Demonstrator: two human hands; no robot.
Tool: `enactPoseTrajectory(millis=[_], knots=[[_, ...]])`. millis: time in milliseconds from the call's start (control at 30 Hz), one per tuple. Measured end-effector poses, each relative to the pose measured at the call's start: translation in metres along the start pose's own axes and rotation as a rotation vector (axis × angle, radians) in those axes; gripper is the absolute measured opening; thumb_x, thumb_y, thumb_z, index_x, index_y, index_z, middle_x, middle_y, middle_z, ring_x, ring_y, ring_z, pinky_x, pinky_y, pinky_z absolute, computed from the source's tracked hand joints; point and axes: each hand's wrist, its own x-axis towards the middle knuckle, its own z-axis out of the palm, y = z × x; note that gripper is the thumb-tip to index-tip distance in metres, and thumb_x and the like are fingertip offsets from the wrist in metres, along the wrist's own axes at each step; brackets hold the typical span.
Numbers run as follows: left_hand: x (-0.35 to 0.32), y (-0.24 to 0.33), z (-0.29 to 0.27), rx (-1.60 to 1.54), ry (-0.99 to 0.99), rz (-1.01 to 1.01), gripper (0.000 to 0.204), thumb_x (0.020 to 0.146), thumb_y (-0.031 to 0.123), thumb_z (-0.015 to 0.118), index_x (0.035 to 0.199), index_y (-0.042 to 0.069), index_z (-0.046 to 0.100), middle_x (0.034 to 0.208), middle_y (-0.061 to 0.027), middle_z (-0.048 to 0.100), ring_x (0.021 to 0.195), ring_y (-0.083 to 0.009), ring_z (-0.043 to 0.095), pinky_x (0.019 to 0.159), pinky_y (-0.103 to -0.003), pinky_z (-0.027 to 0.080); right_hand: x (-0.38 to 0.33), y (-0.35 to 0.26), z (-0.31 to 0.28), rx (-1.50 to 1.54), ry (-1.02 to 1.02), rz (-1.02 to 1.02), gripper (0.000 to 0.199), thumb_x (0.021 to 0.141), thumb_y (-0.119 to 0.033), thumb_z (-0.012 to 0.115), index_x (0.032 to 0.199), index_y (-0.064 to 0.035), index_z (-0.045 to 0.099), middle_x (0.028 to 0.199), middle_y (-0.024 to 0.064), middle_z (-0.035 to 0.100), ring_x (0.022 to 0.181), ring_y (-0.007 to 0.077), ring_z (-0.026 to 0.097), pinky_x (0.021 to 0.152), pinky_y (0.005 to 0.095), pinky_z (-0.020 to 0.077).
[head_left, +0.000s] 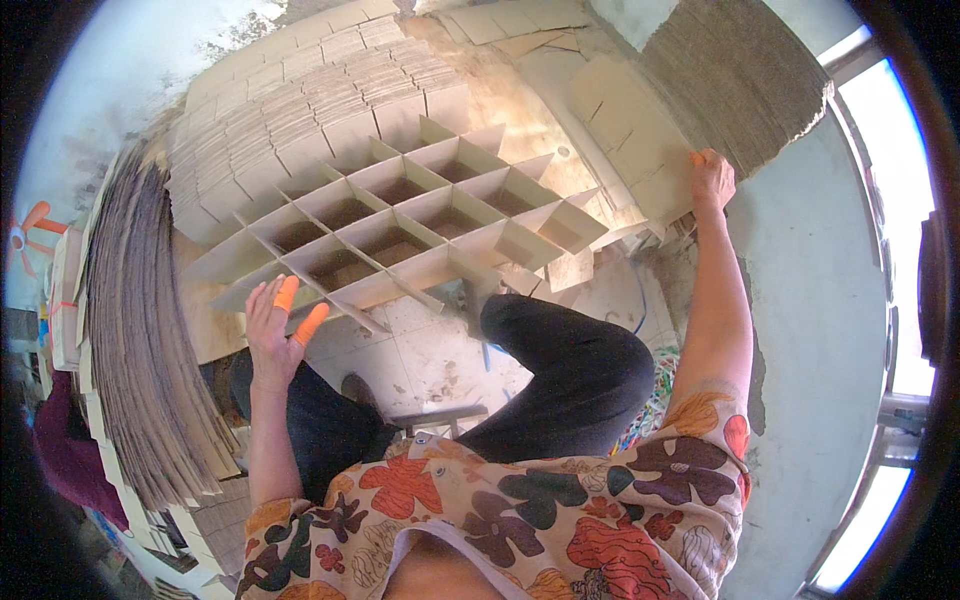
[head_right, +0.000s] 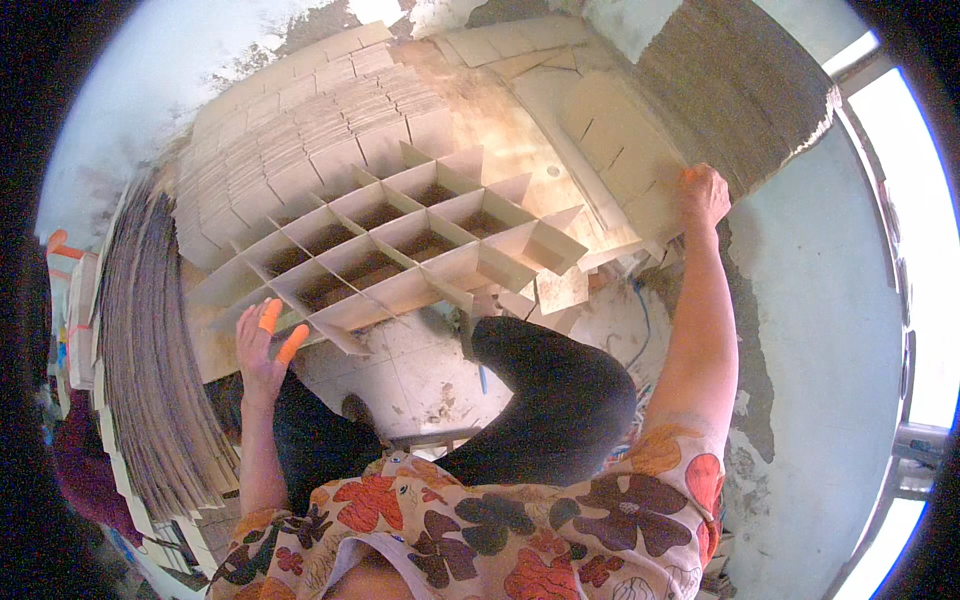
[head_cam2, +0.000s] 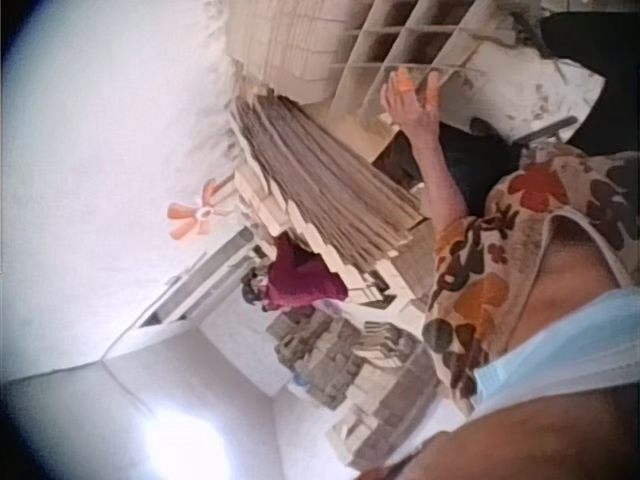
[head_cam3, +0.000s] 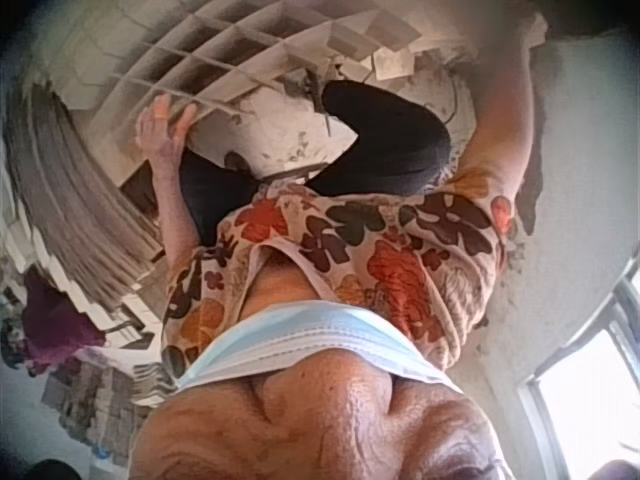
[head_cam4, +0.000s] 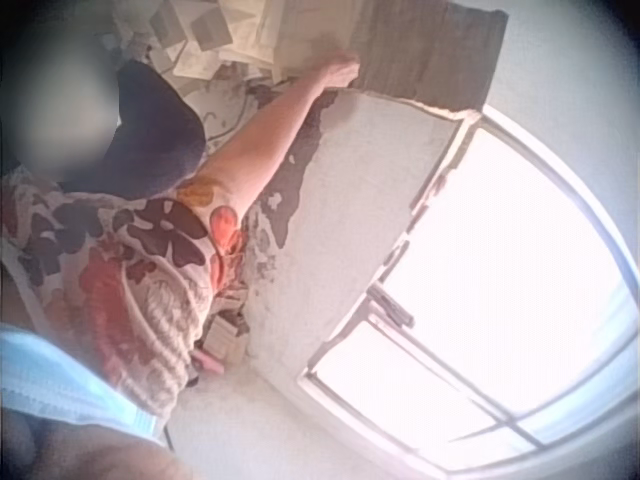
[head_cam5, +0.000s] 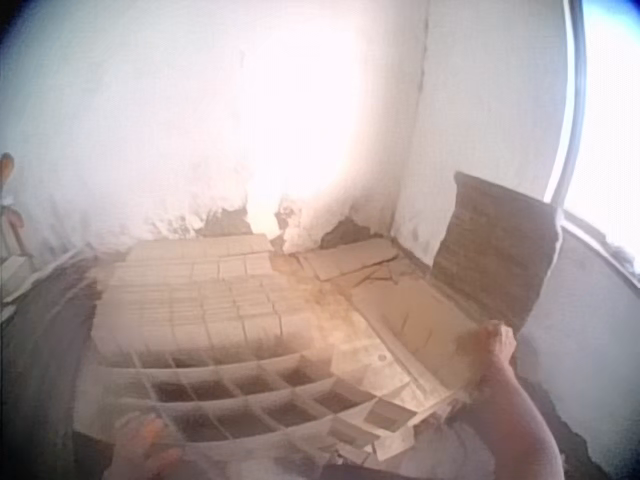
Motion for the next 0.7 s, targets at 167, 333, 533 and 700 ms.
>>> enactPoseTrajectory(millis=[167, 333, 533, 700], knots=[[-0.001, -0.004, -0.006, -0.001, 0.023, -0.011, 0.054, 0.069, 0.024, 0.080, 0.112, 0.000, 0.060, 0.113, -0.0166, 0.062, 0.104, -0.0310, 0.059, 0.095, -0.043, 0.042, 0.003, -0.011, -0.021, 0.156, 0.295, 0.024, 0.030, 0.085, -0.038, 0.061, 0.093, -0.0098, 0.066, 0.088, 0.0164, 0.067, 0.083, 0.0350, 0.062, 0.074, 0.0437, 0.0473], [-0.007, -0.005, -0.013, -0.002, 0.043, -0.062, 0.051, 0.069, 0.023, 0.081, 0.110, 0.001, 0.061, 0.109, -0.0163, 0.064, 0.097, -0.0311, 0.061, 0.084, -0.040, 0.044, 0.020, -0.022, -0.053, 0.470, 0.120, -0.021, 0.029, 0.084, -0.023, 0.066, 0.106, -0.0060, 0.059, 0.086, 0.0122, 0.068, 0.076, 0.0283, 0.064, 0.067, 0.0368, 0.0499], [-0.032, -0.018, -0.041, 0.019, 0.078, -0.208, 0.047, 0.070, 0.020, 0.081, 0.108, 0.001, 0.062, 0.102, -0.0153, 0.066, 0.093, -0.0313, 0.061, 0.081, -0.037, 0.048, -0.066, -0.150, -0.152, 1.156, -0.321, -0.182, 0.031, 0.085, -0.009, 0.064, 0.112, 0.0035, 0.056, 0.097, 0.0090, 0.066, 0.078, 0.0155, 0.063, 0.067, 0.0312, 0.0528], [-0.043, -0.025, -0.051, 0.069, 0.113, -0.263, 0.039, 0.069, 0.017, 0.081, 0.102, 0.001, 0.065, 0.100, -0.0141, 0.067, 0.093, -0.0301, 0.062, 0.079, -0.037, 0.049, -0.167, -0.230, -0.176, 1.560, -0.793, -0.421, 0.038, 0.090, -0.003, 0.052, 0.126, 0.0092, 0.049, 0.128, 0.0192, 0.053, 0.109, 0.0257, 0.059, 0.091, 0.0351, 0.0513]])
